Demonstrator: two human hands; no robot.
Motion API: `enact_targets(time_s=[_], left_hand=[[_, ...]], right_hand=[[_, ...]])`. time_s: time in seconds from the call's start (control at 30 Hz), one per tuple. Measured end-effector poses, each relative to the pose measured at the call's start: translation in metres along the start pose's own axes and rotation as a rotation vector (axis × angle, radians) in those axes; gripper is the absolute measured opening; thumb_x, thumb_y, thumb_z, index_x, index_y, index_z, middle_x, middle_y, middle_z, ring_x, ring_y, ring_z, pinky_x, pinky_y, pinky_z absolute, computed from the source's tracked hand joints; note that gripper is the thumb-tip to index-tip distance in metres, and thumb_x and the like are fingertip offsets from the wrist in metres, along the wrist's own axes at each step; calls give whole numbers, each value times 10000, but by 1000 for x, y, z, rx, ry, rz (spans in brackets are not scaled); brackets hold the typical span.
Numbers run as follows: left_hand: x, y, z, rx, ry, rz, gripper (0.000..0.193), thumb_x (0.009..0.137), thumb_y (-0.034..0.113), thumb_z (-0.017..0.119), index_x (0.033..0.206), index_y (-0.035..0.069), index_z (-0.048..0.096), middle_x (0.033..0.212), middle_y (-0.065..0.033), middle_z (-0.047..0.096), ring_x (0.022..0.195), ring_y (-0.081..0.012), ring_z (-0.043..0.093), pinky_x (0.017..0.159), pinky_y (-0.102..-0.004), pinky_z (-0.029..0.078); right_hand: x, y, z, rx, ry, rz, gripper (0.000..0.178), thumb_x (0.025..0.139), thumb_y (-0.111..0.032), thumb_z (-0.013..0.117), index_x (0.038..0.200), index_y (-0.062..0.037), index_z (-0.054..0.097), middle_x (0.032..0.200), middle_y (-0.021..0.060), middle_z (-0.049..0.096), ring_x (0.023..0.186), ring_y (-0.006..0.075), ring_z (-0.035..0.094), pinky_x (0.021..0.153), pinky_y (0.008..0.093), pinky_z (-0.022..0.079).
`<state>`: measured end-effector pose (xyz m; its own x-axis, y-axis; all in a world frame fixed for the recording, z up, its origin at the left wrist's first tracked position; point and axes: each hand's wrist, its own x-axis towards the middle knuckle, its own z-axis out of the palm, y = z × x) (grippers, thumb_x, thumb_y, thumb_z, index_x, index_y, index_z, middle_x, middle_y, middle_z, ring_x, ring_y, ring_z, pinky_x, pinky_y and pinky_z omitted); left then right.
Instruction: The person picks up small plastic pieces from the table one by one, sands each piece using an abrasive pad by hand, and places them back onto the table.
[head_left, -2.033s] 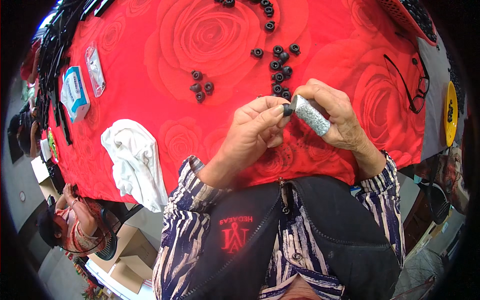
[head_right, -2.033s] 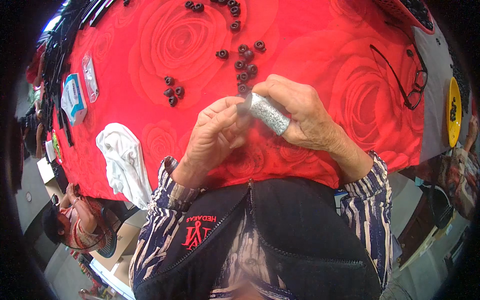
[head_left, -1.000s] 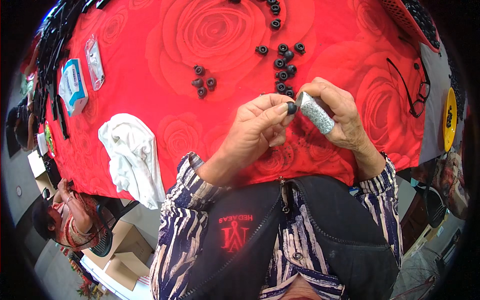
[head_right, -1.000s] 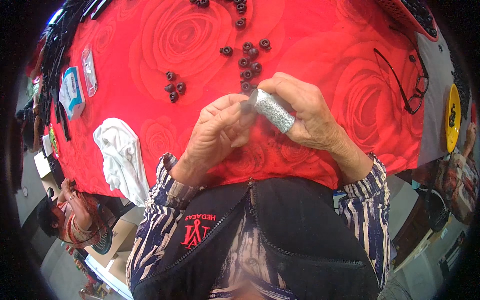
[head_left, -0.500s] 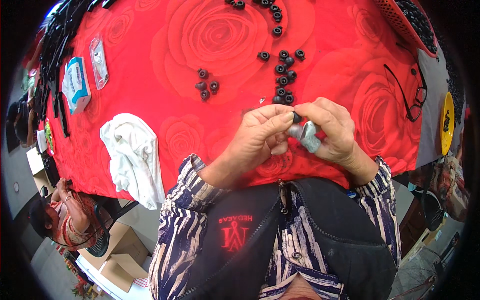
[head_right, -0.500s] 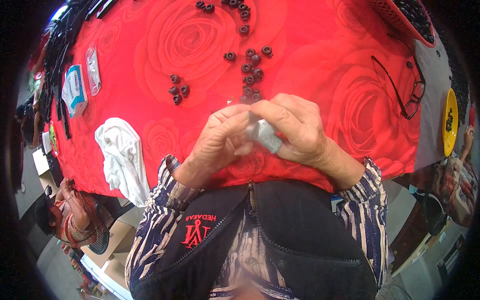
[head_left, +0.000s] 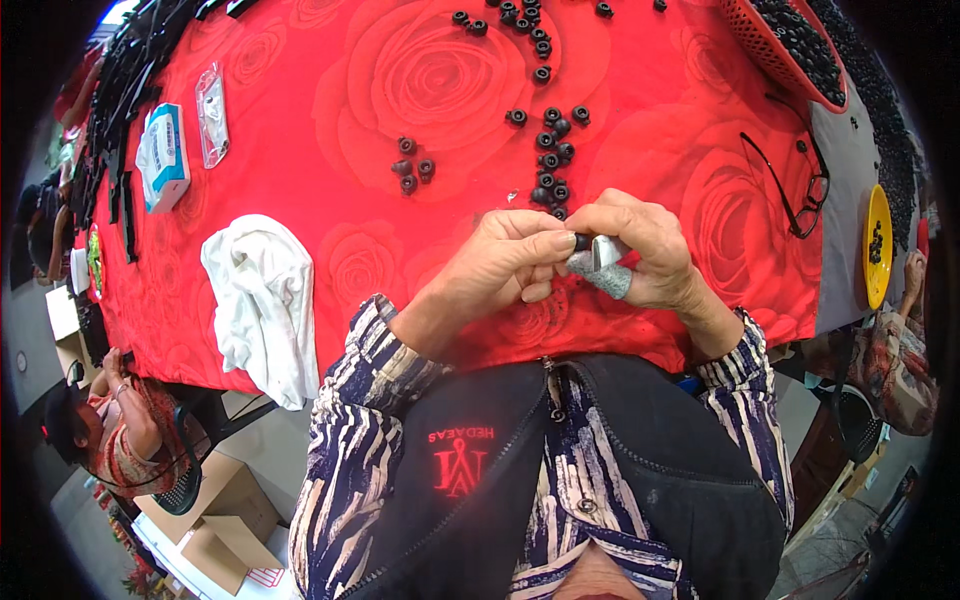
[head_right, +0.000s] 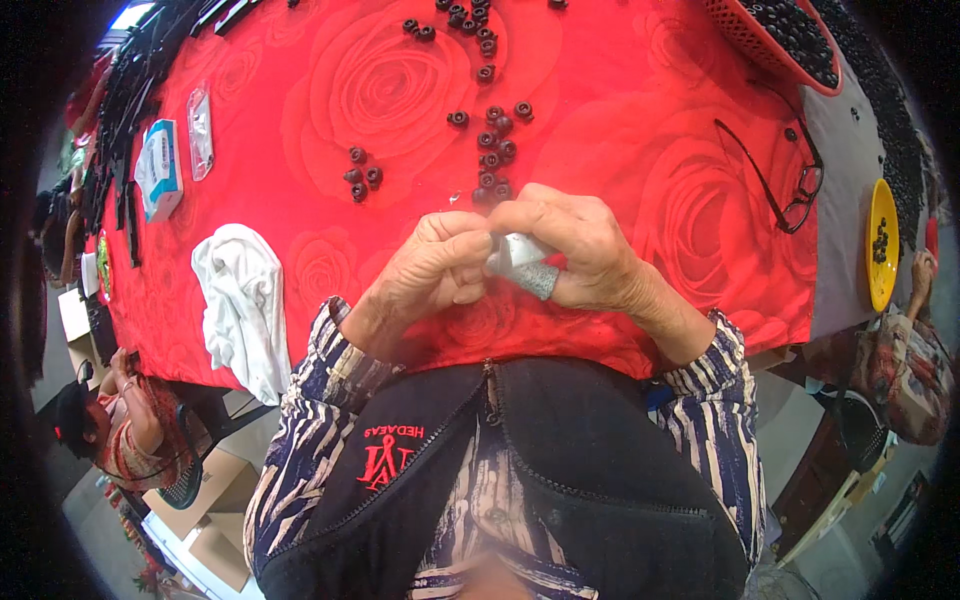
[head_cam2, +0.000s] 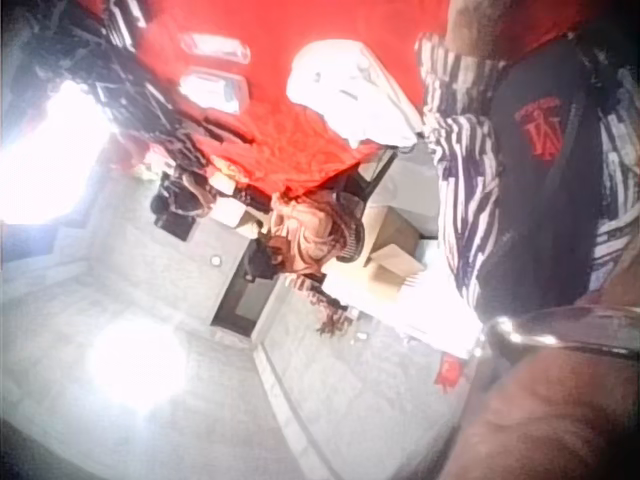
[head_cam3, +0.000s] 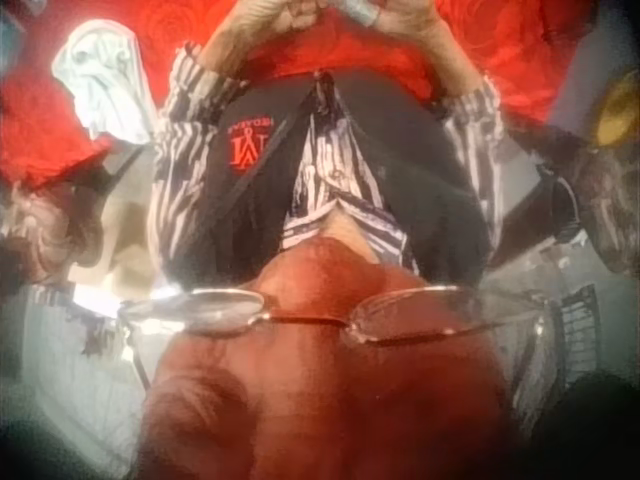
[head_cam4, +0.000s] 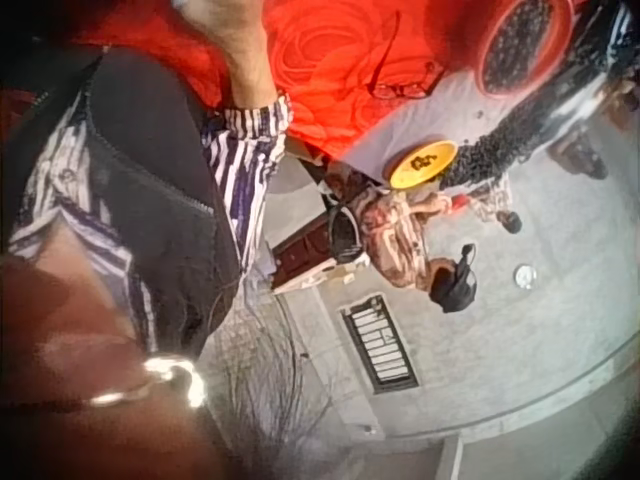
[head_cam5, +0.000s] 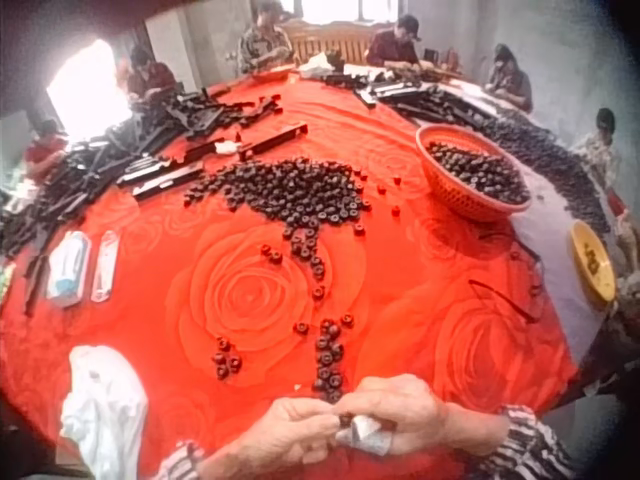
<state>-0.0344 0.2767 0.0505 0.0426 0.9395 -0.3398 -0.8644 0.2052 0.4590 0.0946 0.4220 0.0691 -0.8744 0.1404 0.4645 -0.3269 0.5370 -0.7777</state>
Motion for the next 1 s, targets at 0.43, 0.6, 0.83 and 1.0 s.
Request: enact_targets(time_s=[0.43, 0.6, 0.83, 1.0], left_hand=[[-1, 3, 5, 47, -25, 22, 190, 866, 126, 595, 990, -18, 609, 775, -65, 609, 537, -58, 501, 432, -199, 398], [0, -4, 6, 38, 74, 128, 190, 862, 127, 607, 979, -23, 618, 764, -54, 611, 531, -62, 510, 426, -193, 407], [-2, -2, 10, 107, 88, 163, 207, 867, 144, 604, 989, -22, 621, 799, -69, 628, 520, -66, 524, 427, -183, 407], [-4, -2, 14, 167, 103, 199, 234, 878, 160, 592, 1011, -31, 612, 814, -59, 624, 530, -63, 525, 448, -170, 406]], right_hand=[[1, 0, -1, -6, -17, -45, 350, 635, -40, 716, 967, 0, 613, 714, 83, 566, 557, 217, 535, 469, 314, 412], [2, -3, 4, -226, 151, -214, 410, 583, -26, 690, 981, 37, 610, 669, 87, 549, 521, 193, 527, 447, 310, 407], [0, -2, 6, -227, 185, -189, 342, 617, -22, 705, 937, 45, 605, 646, 87, 548, 502, 191, 534, 441, 299, 410], [4, -7, 3, -262, 149, -182, 313, 625, -39, 721, 899, 38, 590, 637, 85, 539, 492, 193, 525, 436, 299, 404]])
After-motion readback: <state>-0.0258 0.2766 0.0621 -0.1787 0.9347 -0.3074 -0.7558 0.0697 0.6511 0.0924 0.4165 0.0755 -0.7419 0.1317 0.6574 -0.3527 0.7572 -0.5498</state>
